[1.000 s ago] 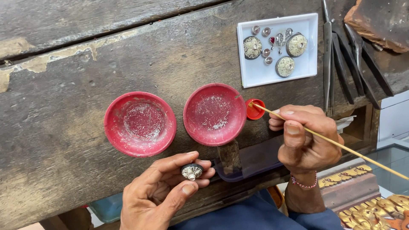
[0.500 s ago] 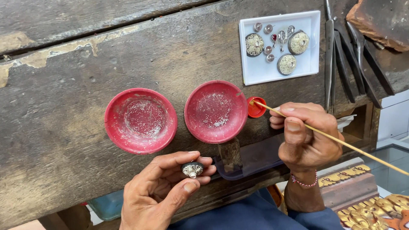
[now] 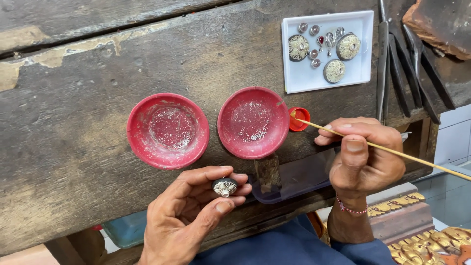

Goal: The person uses a wooden stick to apply glitter from a red bowl onto a small round jewelry piece held in the left hand. The person repeatedly dips the stick into the bowl and carefully places glitter onto the surface of the piece.

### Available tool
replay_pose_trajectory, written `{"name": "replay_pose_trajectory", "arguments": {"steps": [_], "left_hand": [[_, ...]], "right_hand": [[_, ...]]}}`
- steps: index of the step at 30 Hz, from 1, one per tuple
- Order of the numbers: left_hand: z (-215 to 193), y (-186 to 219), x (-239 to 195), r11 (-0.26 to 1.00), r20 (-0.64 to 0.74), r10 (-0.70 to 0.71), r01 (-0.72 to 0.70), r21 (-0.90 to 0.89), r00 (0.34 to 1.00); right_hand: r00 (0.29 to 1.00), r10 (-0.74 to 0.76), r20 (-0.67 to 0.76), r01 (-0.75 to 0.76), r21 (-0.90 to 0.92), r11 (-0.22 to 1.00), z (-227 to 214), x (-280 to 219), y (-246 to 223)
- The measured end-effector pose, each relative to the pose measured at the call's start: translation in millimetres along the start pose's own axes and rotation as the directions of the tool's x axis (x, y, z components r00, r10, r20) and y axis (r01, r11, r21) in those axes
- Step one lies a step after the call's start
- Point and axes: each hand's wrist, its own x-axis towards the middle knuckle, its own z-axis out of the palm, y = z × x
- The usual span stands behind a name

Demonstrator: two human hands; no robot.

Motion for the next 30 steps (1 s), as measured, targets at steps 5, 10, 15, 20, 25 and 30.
{"name": "replay_pose_trajectory", "arguments": {"steps": [5,10,15,20,25,30], "left_hand": [[2.7,1.5,1.6,0.996,-0.014,0.084,-0.084,0.032,0.996],[1.8,5.0,-3.9,0.979,0.016,0.197,-0.197,0.048,0.98],[1.0,4.8,-5.5,0.984,0.02,0.155,-0.156,0.081,0.988],[-1.5,4.9,-6.2,0.975,0.024,0.188,-0.189,0.117,0.982],[-4.2,0.5,-6.0,0.973,0.031,0.197,-0.2,0.112,0.98],[-5.2,0.6,-5.9,0.973,0.026,0.198,-0.2,0.113,0.98]], "right_hand": [[1.0,-0.017,-0.019,0.021,0.194,0.981,3.1,-7.9,-3.0],[0.999,-0.028,0.024,0.022,0.223,0.974,13.0,-23.0,-24.9],[0.98,-0.111,0.164,0.04,0.387,0.921,24.8,-26.6,-39.9],[0.96,-0.107,0.259,-0.015,0.429,0.903,30.3,-36.5,-44.1],[0.961,-0.144,0.236,0.046,0.378,0.925,37.8,-45.8,-43.4],[0.962,-0.18,0.204,0.119,0.281,0.952,39.3,-49.4,-37.0]]}}
